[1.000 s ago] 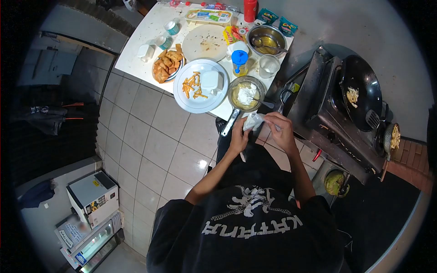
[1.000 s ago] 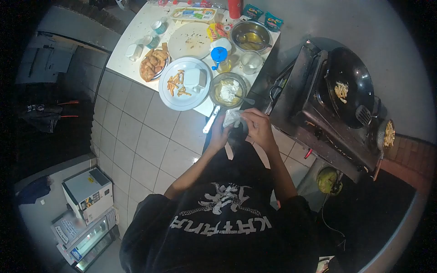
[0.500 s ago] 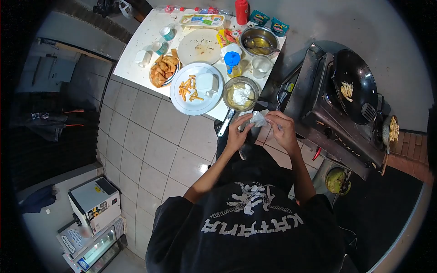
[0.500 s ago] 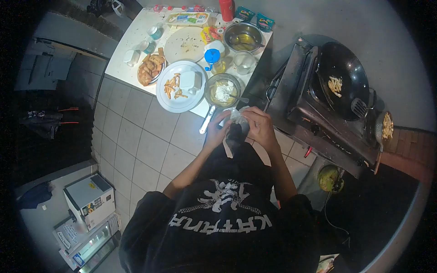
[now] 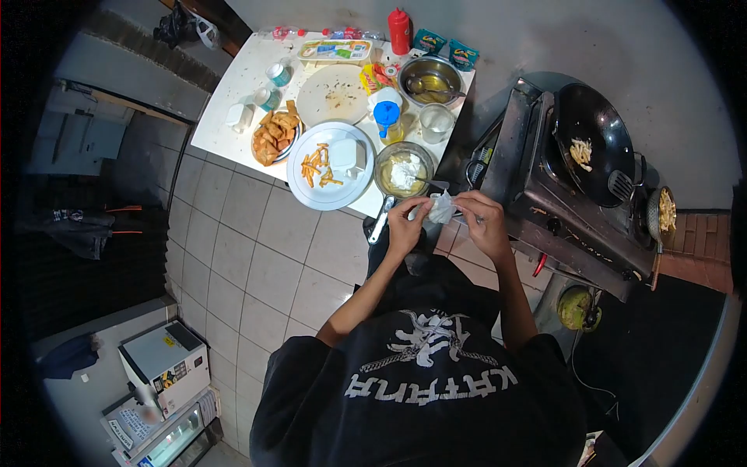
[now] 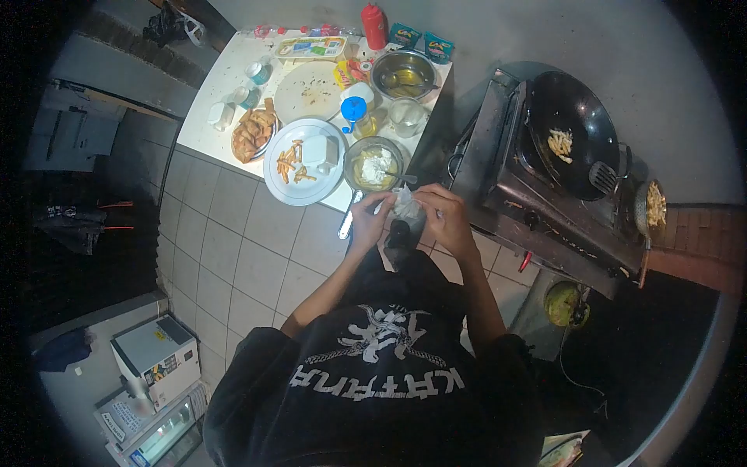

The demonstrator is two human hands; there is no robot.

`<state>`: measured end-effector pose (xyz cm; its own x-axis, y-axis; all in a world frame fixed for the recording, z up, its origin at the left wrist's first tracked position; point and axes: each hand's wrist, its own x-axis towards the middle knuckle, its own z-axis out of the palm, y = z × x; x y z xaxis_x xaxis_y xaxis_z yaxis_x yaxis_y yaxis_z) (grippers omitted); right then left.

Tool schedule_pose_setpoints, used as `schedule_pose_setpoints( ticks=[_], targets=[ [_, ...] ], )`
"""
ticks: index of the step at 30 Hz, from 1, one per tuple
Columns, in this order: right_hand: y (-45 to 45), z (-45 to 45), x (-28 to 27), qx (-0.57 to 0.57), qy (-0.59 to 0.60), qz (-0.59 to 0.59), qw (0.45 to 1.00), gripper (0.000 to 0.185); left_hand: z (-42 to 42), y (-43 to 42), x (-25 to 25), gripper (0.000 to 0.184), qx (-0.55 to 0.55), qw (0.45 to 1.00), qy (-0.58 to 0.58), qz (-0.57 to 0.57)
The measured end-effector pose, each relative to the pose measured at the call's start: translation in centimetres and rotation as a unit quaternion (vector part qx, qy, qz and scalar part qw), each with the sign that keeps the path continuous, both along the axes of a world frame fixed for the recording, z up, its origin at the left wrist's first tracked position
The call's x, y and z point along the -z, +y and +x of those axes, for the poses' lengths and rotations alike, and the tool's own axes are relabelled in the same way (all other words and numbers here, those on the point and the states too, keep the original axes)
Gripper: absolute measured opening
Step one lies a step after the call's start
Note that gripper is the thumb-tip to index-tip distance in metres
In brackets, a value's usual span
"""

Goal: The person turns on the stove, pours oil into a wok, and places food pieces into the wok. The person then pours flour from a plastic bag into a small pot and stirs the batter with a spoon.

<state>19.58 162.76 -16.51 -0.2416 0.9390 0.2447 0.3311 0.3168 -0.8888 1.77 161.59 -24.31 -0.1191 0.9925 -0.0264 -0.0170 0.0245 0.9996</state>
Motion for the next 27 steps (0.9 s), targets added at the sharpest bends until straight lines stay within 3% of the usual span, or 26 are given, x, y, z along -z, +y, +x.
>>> schedule_pose_setpoints(
  ticks=[17, 20, 22, 27],
  targets=[
    [0.3, 0.5, 1.7, -0.042, -0.038, -0.042, 0.997, 0.012, -2.3, -1.9, -2.4, 0.01, 0.032, 0.994, 0.105, -0.005],
    [0.7, 0.6, 2.7, -0.06, 0.004, -0.083, 0.995, 0.01, -2.8, -2.7, -5.0, 0.009, 0.027, 0.995, 0.094, -0.004],
    [0.9, 0.9, 3.9, -0.087, 0.106, -0.122, 0.983, 0.011, -3.6, -3.2, -6.3, 0.006, 0.027, 0.994, 0.108, -0.009],
    [1.7, 0.4, 6.5, -0.063, 0.093, -0.259, 0.959, 0.019, -6.1, -4.5, -10.3, 0.005, -0.01, 0.99, 0.137, 0.035]
  ],
)
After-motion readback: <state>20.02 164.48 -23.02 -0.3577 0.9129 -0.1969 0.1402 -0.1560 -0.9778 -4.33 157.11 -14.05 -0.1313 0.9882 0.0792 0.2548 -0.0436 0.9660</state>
